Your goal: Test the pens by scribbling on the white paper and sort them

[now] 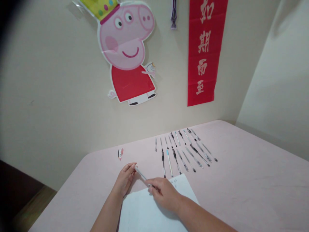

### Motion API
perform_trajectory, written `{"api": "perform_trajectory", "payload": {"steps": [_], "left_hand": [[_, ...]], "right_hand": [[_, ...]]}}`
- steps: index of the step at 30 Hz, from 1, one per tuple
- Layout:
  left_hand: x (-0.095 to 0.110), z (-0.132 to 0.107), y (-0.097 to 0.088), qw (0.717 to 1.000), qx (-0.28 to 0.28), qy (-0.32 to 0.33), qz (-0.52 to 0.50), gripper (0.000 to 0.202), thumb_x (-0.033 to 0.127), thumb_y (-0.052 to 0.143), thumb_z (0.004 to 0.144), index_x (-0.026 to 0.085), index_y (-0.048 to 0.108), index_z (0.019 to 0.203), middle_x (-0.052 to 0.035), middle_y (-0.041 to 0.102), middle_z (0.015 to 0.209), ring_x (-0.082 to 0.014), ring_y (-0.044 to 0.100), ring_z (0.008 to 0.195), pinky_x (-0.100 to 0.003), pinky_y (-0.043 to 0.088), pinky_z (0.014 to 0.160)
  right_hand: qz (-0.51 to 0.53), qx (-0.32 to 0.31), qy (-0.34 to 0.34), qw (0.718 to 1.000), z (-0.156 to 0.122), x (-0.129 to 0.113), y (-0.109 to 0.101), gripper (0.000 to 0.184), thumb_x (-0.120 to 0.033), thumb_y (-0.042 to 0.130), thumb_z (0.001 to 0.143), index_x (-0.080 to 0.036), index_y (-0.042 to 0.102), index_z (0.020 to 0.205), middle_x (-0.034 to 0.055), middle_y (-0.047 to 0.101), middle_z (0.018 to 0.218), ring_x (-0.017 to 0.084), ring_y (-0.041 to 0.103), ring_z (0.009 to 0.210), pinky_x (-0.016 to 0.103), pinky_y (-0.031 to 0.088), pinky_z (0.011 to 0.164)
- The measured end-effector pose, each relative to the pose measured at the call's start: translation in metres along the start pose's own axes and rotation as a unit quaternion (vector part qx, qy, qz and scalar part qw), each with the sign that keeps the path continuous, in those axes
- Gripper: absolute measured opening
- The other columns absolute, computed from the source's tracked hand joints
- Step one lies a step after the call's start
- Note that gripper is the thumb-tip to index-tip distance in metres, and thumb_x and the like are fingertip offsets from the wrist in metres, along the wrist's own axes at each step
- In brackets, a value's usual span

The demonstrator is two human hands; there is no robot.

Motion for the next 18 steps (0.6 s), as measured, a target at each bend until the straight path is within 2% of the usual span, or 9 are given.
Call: {"api": "perform_trajectory", "payload": {"steps": [4, 7, 12, 18], "left_hand": [[-0.003, 0.003, -0.004, 1.0, 0.004, 0.004, 0.011, 0.044, 0.041, 0.084, 0.053, 0.014, 0.071, 0.085, -0.0017, 0.066, 0.071, -0.0097, 0.058, 0.063, -0.02, 0.046, 0.061], [-0.007, 0.004, -0.003, 1.0, 0.003, 0.003, 0.014, 0.05, 0.042, 0.082, 0.056, 0.014, 0.069, 0.095, -0.0034, 0.068, 0.076, -0.0106, 0.06, 0.065, -0.02, 0.047, 0.061], [-0.013, 0.004, 0.0, 0.998, 0.037, 0.026, 0.041, 0.052, 0.042, 0.079, 0.062, 0.018, 0.064, 0.106, -0.0046, 0.067, 0.089, -0.0111, 0.062, 0.07, -0.021, 0.049, 0.062], [-0.013, 0.005, 0.0, 0.997, 0.031, 0.026, 0.061, 0.042, 0.039, 0.078, 0.062, 0.016, 0.066, 0.096, -0.0029, 0.066, 0.079, -0.0092, 0.059, 0.063, -0.019, 0.047, 0.058]], "right_hand": [[-0.052, -0.019, -0.056, 0.997, 0.0, -0.005, -0.001, 0.036, -0.017, 0.044, 0.087, -0.016, 0.064, 0.117, 0.0086, 0.069, 0.086, 0.018, 0.061, 0.078, 0.03, 0.047, 0.076], [-0.071, -0.023, -0.059, 0.995, 0.0, -0.006, 0.0, 0.035, -0.018, 0.045, 0.088, -0.017, 0.063, 0.118, 0.0082, 0.068, 0.086, 0.017, 0.061, 0.077, 0.029, 0.046, 0.076], [-0.108, 0.026, 0.002, 0.994, 0.002, 0.001, -0.002, 0.034, -0.023, 0.049, 0.089, -0.016, 0.064, 0.119, 0.0089, 0.068, 0.086, 0.018, 0.061, 0.078, 0.03, 0.046, 0.076], [-0.176, 0.063, 0.067, 0.98, 0.008, 0.011, -0.008, 0.035, -0.021, 0.044, 0.09, -0.016, 0.063, 0.12, 0.0103, 0.067, 0.096, 0.021, 0.061, 0.088, 0.03, 0.046, 0.081]]}}
Point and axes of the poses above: each hand's wrist, its own z-axis towards the middle knuckle, its own y-axis out of the palm, x = y × z, the point moved 1 cm from there along z, towards the middle knuckle
